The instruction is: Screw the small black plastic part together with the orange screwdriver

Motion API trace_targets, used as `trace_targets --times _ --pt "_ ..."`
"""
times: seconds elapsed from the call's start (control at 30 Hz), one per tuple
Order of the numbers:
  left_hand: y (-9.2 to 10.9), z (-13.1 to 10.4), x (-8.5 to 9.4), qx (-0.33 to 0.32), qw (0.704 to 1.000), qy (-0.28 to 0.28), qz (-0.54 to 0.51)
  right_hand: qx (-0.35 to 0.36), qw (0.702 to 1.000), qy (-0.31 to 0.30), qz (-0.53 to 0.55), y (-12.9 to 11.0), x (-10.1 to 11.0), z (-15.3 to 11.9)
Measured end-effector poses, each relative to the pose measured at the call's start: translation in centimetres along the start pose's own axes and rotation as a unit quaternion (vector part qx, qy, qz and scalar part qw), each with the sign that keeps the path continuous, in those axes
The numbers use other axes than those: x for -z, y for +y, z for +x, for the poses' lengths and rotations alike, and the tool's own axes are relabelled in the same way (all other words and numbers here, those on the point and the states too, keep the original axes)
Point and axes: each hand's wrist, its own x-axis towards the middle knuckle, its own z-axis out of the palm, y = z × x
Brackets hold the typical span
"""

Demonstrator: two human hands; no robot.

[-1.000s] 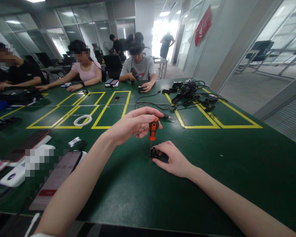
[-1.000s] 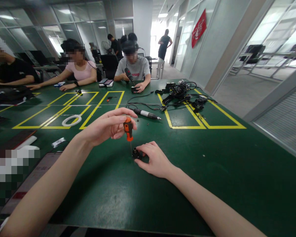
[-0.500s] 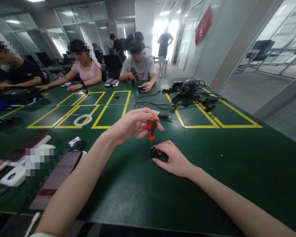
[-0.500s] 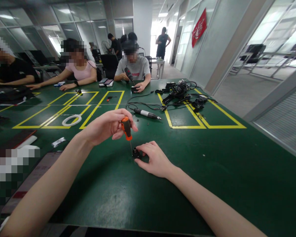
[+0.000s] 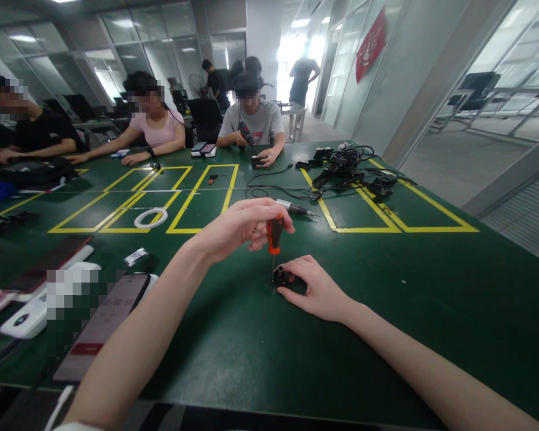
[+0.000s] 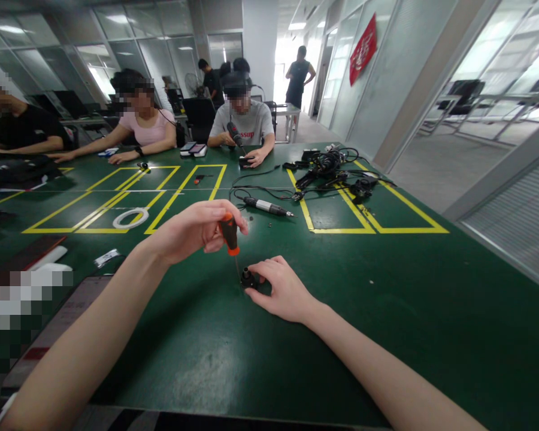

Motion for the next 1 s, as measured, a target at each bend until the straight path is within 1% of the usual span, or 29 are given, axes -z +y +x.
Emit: trace_targets --times 0.07,0.13,0.43,0.57,0.7,0.8,1.0 --pt "0.02 0.15 -0.03 0.000 1.000 -0.013 -0.015 -0.002 1.000 0.001 0.000 0.01 -0.01 0.01" --pt "0.00 0.22 -0.02 0.004 1.000 -0.013 -0.024 -0.005 1.000 0.001 0.001 -0.01 -0.01 0.03" --pt "-0.17 -0.07 0.22 0.015 1.000 0.025 -0.009 -0.017 1.000 -0.003 0.005 -0.04 -0.03 0.09" --pt "-0.14 -0.09 0.17 0.022 1.000 0.018 -0.003 -0.011 1.000 -0.002 0.008 -0.02 -0.07 0.06" --pt "-0.07 0.05 0.09 0.003 1.000 0.000 -0.018 -0.005 1.000 0.005 0.002 0.00 -0.10 0.01" --pt "-0.08 0.15 0.08 0.001 0.999 -0.015 -0.036 -0.004 1.000 0.006 0.002 0.02 -0.13 0.01" --pt "-0.32 0.25 0.16 0.009 0.999 0.003 -0.033 -0.008 1.000 0.000 0.002 0.06 -0.12 0.01"
